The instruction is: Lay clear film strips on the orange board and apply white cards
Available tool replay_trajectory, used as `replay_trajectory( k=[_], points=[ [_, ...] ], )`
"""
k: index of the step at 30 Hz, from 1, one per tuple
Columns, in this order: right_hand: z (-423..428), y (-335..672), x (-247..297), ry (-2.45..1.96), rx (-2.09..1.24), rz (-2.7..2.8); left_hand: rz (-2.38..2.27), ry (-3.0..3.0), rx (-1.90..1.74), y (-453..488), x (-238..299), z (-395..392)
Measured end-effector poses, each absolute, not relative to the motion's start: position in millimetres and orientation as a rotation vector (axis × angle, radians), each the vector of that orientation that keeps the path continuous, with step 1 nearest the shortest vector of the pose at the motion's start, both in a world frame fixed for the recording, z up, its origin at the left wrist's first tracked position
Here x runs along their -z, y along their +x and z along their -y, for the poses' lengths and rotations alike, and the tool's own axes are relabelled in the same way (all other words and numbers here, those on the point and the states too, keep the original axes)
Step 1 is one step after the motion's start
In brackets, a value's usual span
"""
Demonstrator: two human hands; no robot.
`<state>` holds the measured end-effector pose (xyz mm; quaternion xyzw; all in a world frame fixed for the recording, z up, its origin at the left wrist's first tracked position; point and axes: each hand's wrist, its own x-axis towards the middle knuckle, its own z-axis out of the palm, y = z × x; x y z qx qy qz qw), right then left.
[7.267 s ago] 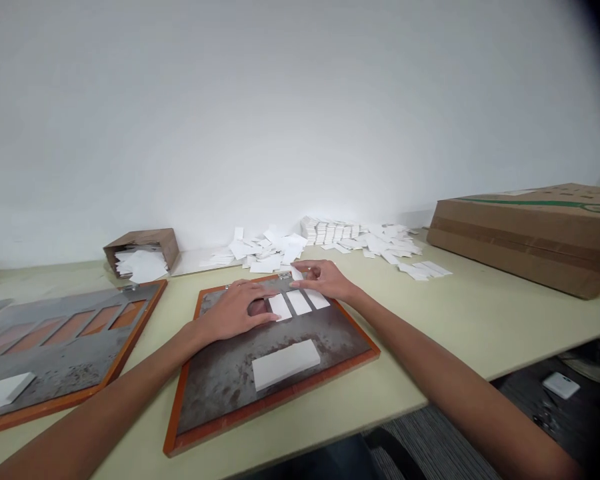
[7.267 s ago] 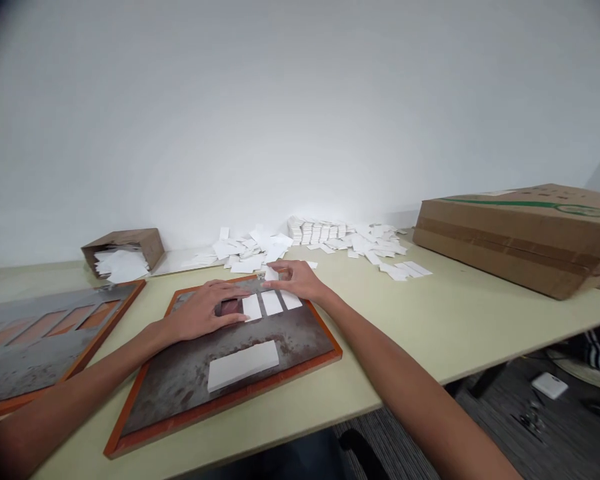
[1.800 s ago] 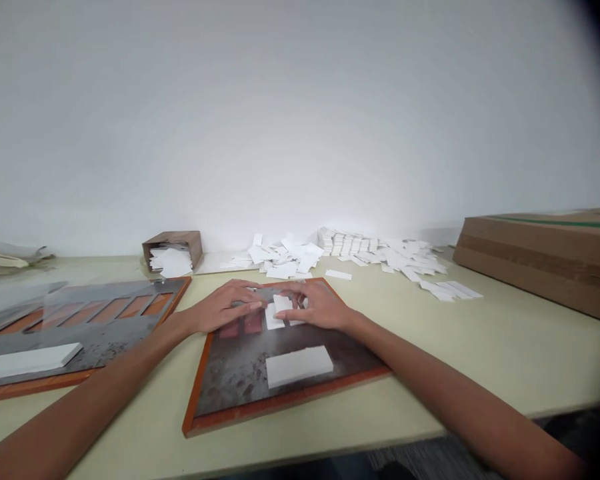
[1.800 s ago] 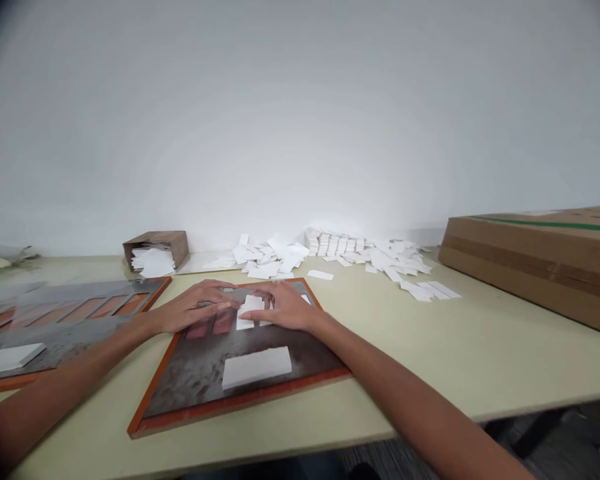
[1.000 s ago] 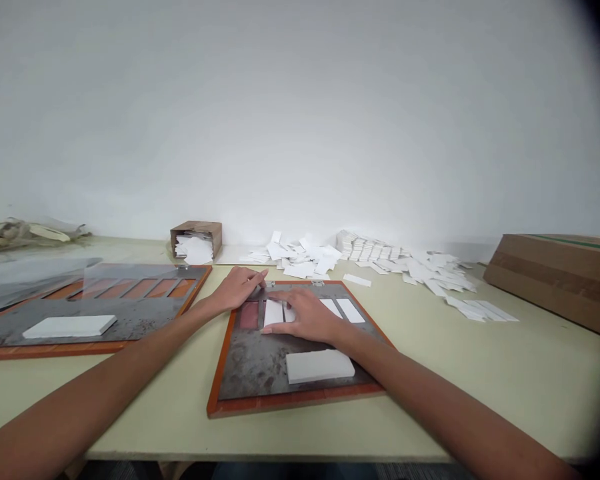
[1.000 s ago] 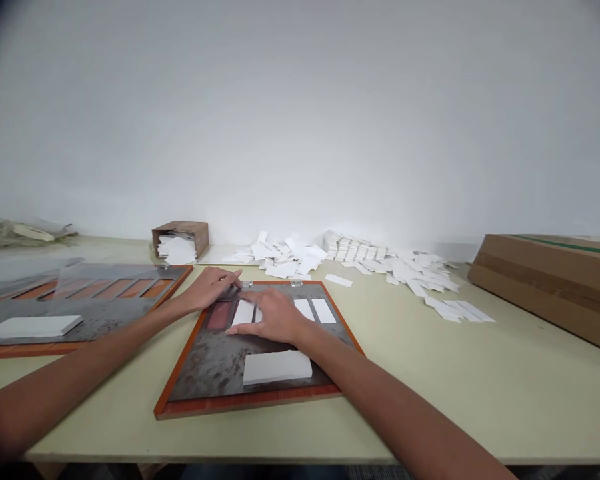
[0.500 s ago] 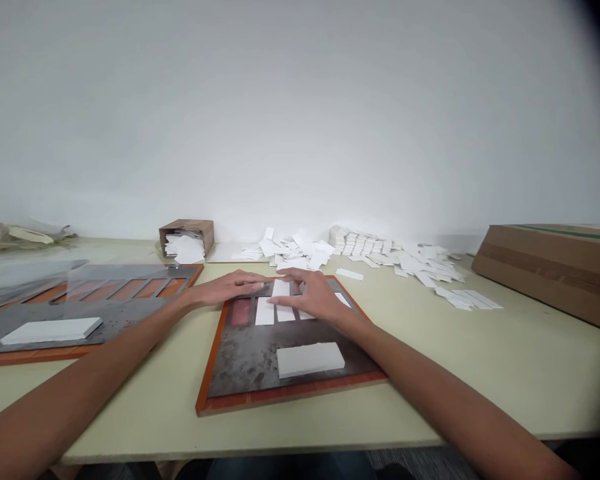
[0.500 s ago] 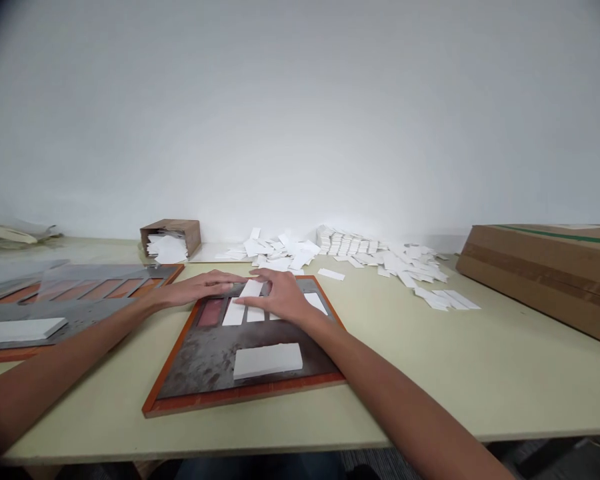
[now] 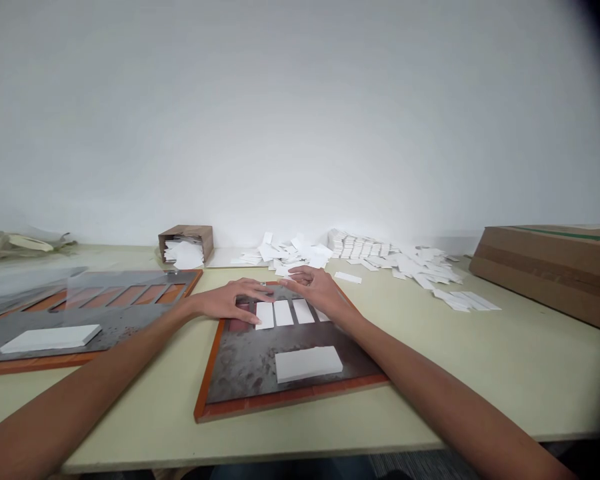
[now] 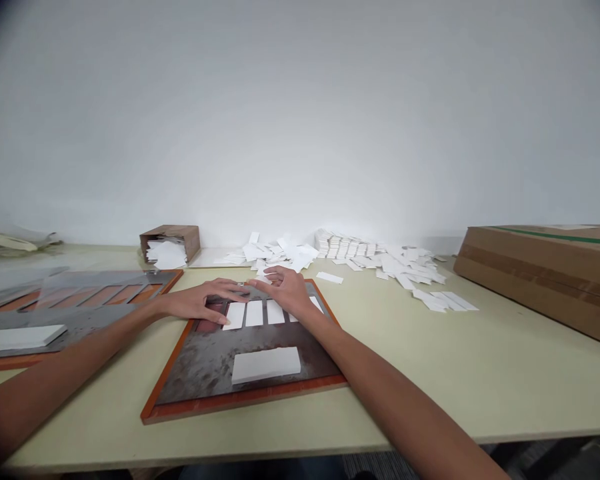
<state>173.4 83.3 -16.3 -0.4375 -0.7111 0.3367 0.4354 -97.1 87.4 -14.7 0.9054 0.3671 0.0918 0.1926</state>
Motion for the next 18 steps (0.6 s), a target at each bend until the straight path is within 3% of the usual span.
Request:
replay_trajectory(
  k=[18],
  points=[
    [-96,172,28,-1.025,-0.859,1.802,-1.066,2.472,-0.338,-86,7,-78]
  ],
)
